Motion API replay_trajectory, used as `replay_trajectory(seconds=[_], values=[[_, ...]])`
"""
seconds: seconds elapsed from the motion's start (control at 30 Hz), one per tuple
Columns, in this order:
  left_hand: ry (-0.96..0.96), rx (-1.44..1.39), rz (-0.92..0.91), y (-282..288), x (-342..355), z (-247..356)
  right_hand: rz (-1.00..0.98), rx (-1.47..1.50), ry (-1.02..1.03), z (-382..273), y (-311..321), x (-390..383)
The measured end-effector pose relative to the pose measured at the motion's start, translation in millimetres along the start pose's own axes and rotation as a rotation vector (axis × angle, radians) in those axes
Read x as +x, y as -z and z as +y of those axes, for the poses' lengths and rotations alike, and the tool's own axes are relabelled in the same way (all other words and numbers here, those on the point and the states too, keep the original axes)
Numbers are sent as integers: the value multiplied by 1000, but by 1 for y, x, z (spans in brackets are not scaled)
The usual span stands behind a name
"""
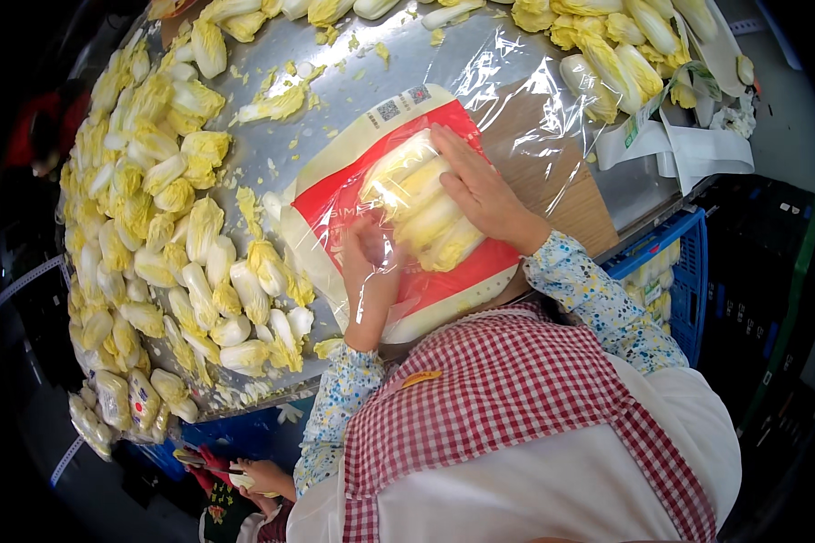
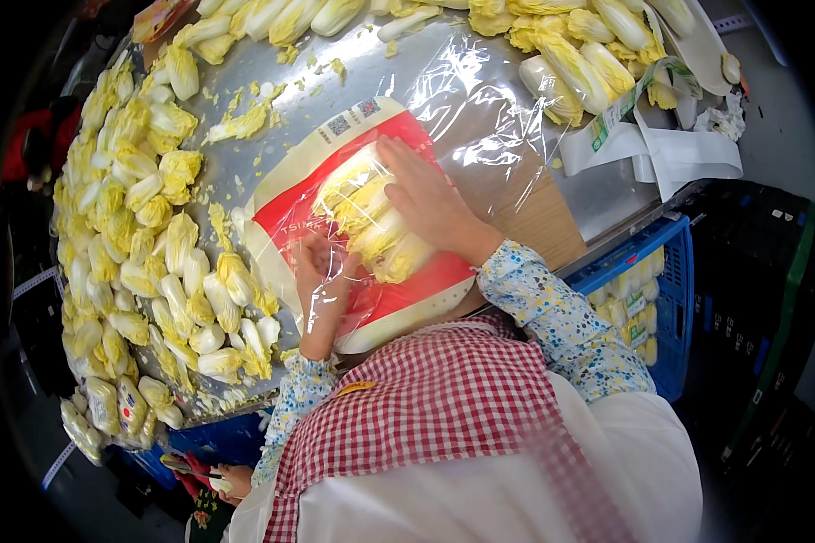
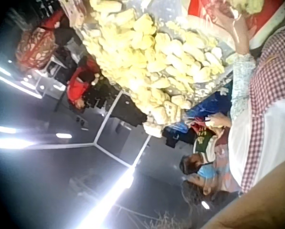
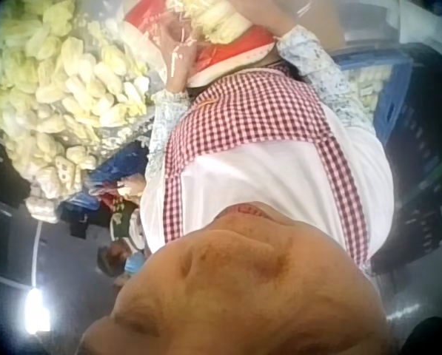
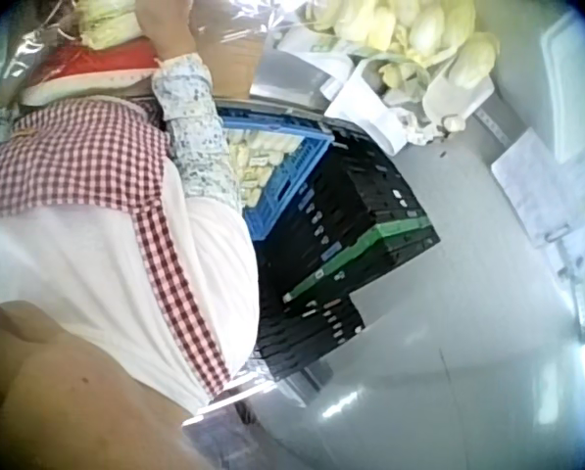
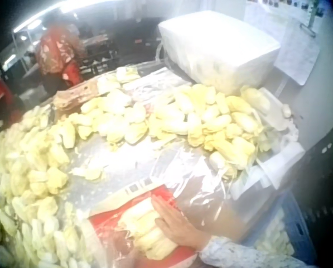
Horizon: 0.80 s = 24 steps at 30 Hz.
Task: The person selects individual heads of napa cabbage from a large pile on a metal table. They place the cabbages into clear plastic bags, fold the bags closed, and then place the packaged items into a blue crate. The process is repeated continuously throughout the clip.
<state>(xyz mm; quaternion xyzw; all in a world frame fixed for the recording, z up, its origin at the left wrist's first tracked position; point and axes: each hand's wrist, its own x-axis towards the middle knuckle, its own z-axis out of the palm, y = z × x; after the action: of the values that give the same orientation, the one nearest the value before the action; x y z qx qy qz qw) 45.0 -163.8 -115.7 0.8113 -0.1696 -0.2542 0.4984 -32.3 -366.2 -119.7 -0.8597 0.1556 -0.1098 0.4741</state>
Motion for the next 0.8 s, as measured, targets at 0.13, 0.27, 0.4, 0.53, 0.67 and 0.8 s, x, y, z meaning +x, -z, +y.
replay_trajectory(seconds=[0.13, 0.27, 0.4, 0.53, 0.67, 0.8], values=[[65, 110, -122, -6, -10, -1, 4, 10, 5, -2, -1, 1], [-93, 266, -101, -21, -10, 20, 22, -117, 111, 1, -7, 0], [56, 63, -129, -29, -7, 8, 45, -272, 137, -5, -6, 3], [202, -276, -294, 0, 1, -5, 141, -522, 94, -27, -7, 2], [341, -587, -259, 57, -6, -15, -1, -628, 225, -50, -26, -7], [358, -423, 202, 113, -8, -32, -38, -643, 261, -45, -34, -8]])
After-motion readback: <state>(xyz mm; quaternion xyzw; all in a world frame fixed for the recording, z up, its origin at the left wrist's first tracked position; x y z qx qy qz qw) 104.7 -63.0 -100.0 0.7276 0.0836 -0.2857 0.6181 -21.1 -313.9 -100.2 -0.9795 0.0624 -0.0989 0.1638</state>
